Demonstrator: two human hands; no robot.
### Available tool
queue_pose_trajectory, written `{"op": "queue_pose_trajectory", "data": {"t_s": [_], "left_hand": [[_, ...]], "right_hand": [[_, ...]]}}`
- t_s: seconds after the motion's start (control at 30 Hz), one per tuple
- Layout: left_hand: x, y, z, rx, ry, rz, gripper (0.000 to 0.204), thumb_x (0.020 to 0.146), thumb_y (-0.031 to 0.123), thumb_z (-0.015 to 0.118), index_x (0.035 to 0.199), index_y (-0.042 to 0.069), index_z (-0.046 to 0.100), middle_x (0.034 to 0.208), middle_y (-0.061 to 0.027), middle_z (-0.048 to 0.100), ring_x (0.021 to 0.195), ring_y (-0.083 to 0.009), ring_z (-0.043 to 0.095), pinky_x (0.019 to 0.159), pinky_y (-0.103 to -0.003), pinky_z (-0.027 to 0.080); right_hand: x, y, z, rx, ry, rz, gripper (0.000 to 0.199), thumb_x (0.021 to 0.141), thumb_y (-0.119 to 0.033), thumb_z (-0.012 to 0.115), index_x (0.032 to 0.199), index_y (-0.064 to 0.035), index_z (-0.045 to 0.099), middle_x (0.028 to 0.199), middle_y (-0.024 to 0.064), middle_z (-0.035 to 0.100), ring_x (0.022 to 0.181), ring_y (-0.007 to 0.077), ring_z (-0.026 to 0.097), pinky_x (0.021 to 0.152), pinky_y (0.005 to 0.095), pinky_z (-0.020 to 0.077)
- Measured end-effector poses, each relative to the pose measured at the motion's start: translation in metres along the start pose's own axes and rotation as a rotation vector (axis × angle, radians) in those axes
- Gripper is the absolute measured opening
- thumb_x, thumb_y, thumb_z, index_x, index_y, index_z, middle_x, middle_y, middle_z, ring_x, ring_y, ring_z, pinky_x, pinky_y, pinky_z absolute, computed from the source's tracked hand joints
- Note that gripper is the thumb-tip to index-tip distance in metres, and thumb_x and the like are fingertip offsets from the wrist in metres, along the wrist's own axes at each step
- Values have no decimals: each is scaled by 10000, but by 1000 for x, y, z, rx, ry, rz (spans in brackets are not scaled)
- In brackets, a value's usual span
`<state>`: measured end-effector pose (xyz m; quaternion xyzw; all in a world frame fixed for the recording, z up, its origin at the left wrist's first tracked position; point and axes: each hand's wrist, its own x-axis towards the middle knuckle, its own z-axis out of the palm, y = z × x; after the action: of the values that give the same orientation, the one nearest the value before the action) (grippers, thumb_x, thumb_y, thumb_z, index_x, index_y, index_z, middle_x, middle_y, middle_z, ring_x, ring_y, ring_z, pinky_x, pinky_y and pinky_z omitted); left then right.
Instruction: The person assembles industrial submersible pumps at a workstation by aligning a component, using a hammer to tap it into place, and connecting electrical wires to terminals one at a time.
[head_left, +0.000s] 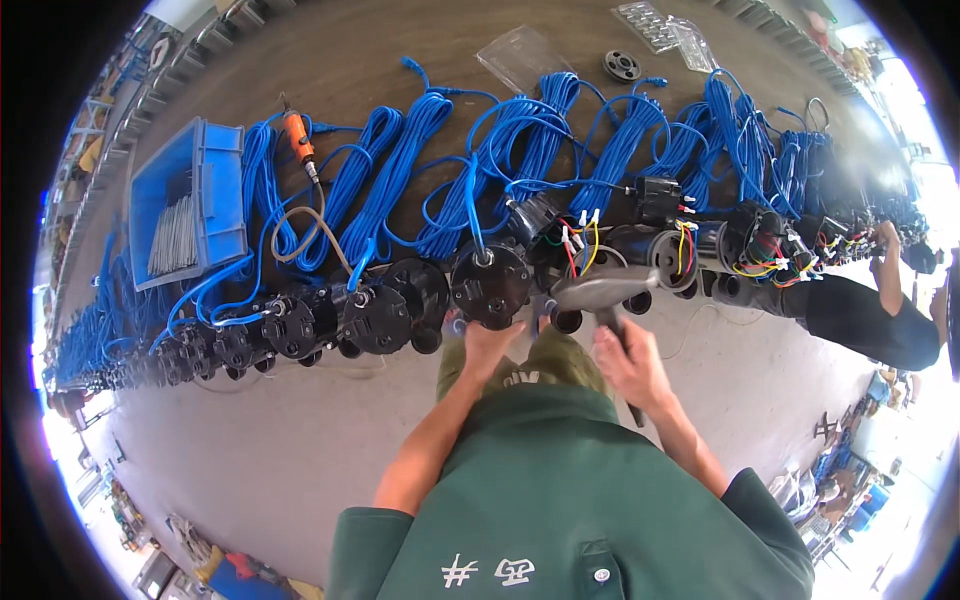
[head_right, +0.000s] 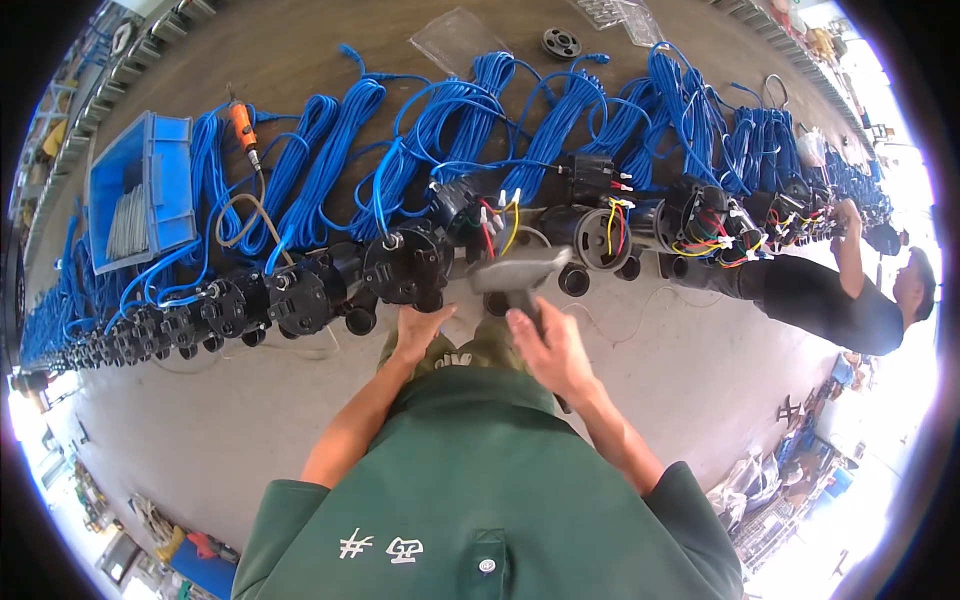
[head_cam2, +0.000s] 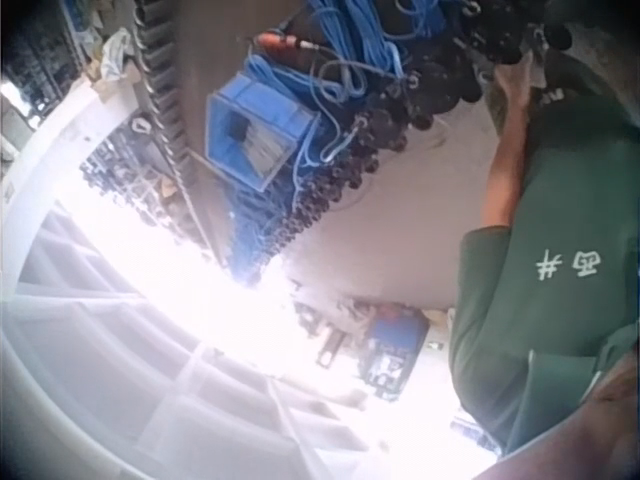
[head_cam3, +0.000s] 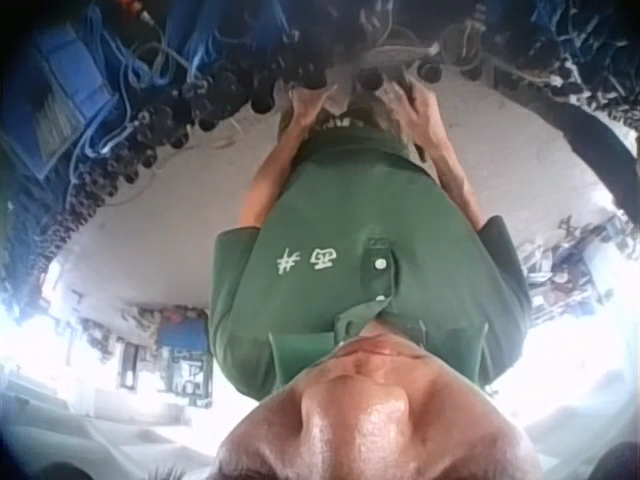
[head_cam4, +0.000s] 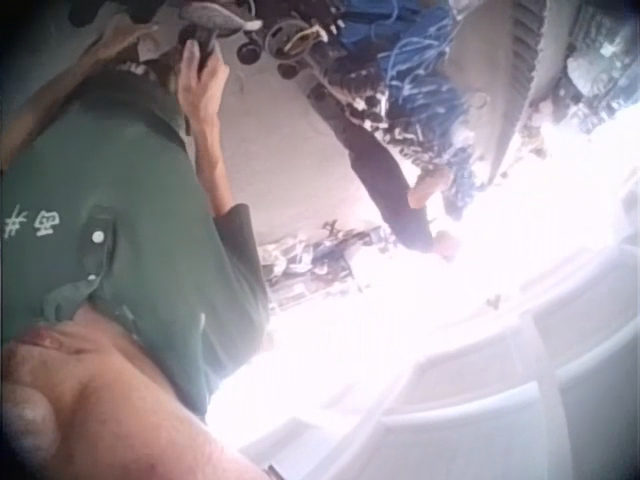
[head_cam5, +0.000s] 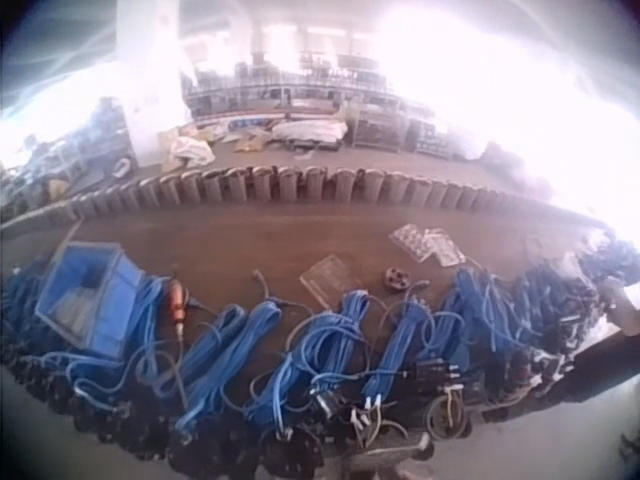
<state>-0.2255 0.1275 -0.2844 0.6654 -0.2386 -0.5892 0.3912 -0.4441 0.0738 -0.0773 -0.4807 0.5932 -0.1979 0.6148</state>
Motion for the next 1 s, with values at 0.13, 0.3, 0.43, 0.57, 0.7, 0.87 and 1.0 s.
{"op": "queue_pose_trajectory", "data": {"t_s": [0.13,0.3,0.43,0.57,0.7,0.87,1.0], "left_hand": [[3,12,-2,-1,30,-124,394,766,150,869,1086,-33,730,946,-52,756,788,-133,696,702,-314,555],[19,-23,5,59,126,387,520,808,216,827,1279,68,665,1088,-56,760,921,-205,730,805,-368,571],[22,-17,6,195,148,112,426,763,78,816,1167,27,691,1077,-18,689,981,-149,621,890,-330,513],[17,-16,3,144,103,198,355,783,99,840,1089,31,673,929,-29,678,751,-137,624,674,-321,524],[5,2,-18,5,-125,-68,354,799,98,864,1045,24,620,783,-31,642,535,-113,578,454,-285,454],[-18,26,-29,54,-119,-23,317,776,151,888,942,11,657,751,-35,685,564,-103,631,465,-267,473],[-7,26,-19,80,-110,3,396,796,137,880,1063,-12,629,807,-69,679,555,-130,626,450,-282,478]], "right_hand": [[-6,-34,-10,339,69,-87,232,1099,-277,529,981,-78,522,687,-68,426,534,16,362,462,209,302],[-1,22,30,89,-120,95,209,1070,-231,566,1003,-35,597,748,-20,580,621,96,526,551,279,429],[-10,-17,-2,260,-11,29,212,1088,-237,531,988,-51,546,690,-53,476,591,51,442,507,231,361],[-12,-42,-18,344,94,-205,314,1103,-317,515,968,-35,500,667,-39,443,527,34,380,466,224,341],[-11,-26,-15,299,16,-93,287,1102,-299,516,1010,-28,515,677,-49,433,532,35,371,475,219,339],[-20,0,-20,-324,158,-236,193,956,-161,692,908,-8,586,673,83,578,527,182,543,499,340,413],[-23,22,-14,-569,173,-540,225,805,-120,743,976,-7,652,686,145,627,527,296,618,515,372,476]]}}
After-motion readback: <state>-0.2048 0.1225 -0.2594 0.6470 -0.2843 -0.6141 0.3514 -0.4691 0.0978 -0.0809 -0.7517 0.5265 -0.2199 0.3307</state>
